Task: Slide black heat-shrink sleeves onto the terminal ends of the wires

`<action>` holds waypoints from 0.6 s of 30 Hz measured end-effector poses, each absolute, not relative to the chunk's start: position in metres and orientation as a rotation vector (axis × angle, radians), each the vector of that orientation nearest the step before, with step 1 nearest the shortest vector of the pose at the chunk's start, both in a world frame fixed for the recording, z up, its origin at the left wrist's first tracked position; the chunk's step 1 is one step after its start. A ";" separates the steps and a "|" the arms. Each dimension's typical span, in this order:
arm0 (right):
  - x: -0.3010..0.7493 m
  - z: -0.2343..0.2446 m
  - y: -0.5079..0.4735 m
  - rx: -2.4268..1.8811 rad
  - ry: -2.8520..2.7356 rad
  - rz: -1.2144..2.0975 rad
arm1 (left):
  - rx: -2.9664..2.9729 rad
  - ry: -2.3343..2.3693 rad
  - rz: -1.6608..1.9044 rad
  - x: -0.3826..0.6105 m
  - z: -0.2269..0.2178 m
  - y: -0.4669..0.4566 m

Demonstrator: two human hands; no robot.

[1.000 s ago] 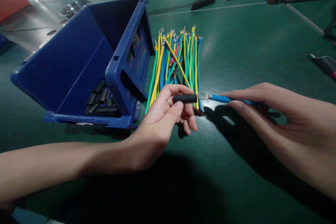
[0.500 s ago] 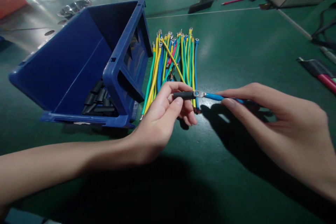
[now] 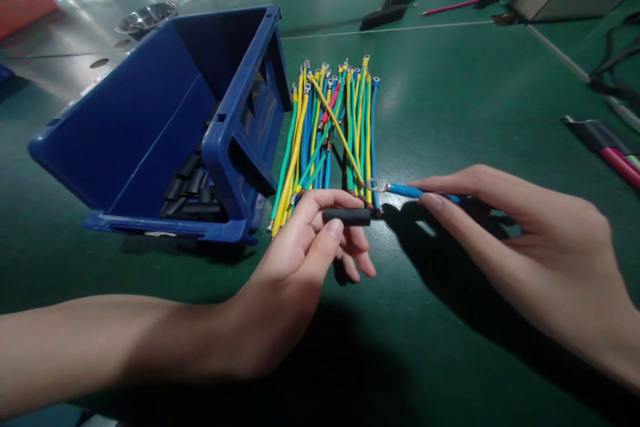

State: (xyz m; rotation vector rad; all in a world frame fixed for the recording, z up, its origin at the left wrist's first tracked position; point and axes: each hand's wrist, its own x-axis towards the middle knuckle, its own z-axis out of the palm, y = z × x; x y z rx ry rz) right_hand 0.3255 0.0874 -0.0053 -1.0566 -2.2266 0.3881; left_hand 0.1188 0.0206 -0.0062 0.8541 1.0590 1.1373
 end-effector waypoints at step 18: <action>0.327 -0.007 0.089 -1.039 -2.272 0.356 | 0.731 0.986 1.156 0.113 -0.008 0.030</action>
